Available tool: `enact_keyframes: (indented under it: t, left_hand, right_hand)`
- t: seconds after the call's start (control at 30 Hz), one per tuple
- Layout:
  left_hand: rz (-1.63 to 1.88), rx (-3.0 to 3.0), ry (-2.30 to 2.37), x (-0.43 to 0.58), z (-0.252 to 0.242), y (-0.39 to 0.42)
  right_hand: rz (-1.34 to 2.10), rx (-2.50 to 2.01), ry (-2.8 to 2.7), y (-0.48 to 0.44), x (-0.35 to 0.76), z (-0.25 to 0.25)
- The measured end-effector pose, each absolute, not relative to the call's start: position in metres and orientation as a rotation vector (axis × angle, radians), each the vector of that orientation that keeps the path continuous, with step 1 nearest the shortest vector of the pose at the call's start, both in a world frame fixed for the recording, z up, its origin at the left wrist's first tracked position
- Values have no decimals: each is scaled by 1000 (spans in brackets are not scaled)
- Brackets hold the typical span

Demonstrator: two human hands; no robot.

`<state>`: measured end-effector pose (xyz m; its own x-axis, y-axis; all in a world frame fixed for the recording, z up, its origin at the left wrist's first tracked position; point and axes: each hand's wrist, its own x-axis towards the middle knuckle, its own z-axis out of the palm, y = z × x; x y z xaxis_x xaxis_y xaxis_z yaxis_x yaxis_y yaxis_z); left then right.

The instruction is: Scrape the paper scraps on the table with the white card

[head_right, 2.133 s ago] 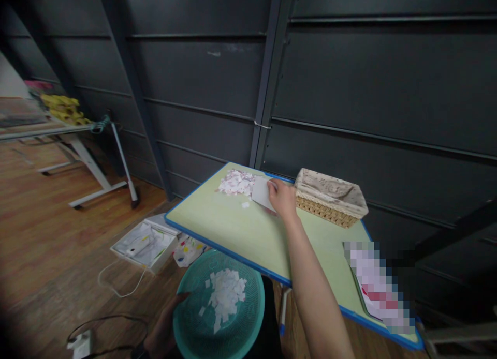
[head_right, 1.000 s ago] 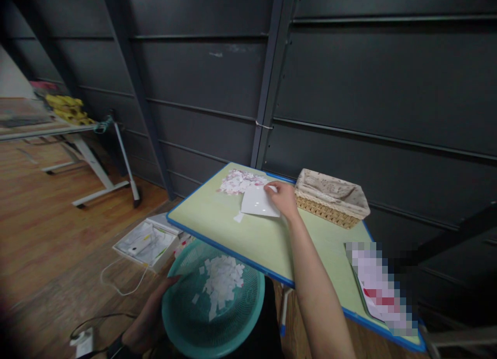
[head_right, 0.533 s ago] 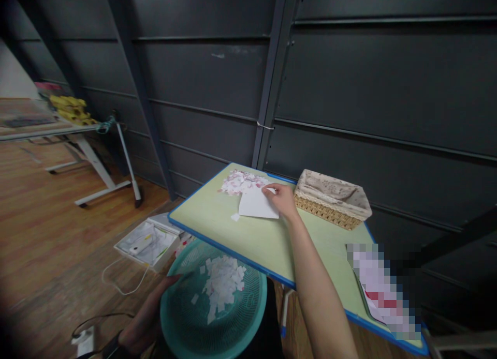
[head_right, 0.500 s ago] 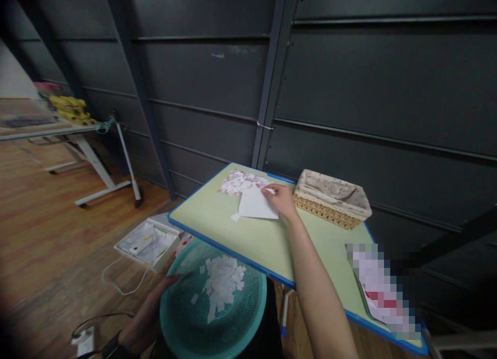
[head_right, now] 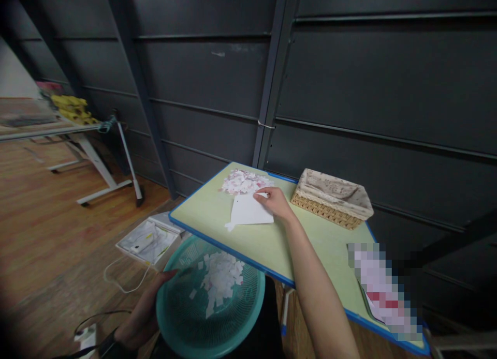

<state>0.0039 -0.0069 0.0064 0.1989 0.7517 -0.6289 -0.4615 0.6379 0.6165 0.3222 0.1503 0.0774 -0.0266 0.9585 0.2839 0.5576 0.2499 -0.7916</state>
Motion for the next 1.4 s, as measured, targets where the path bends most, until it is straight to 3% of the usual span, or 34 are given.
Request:
enact_keyframes:
  t: [0.37,0.63,0.93,1.27,1.4]
  left_hand:
    - [873,310,1006,1,5,-8]
    - [863,347,1049,3,12,-8]
    - [869,342,1036,2,4,-7]
    - [853,327,1029,2,11,-8]
    - [840,316,1029,1,8,-8]
  right_hand:
    - [1102,-1278,-1654,142,291,71]
    - [575,-1438,-1248,154,333,77]
    - [335,-1581,-1420,158,343,73]
    - [863,-1292,-1844,142,290,70]
    - [1031,-1249,-1745,143,284,65]
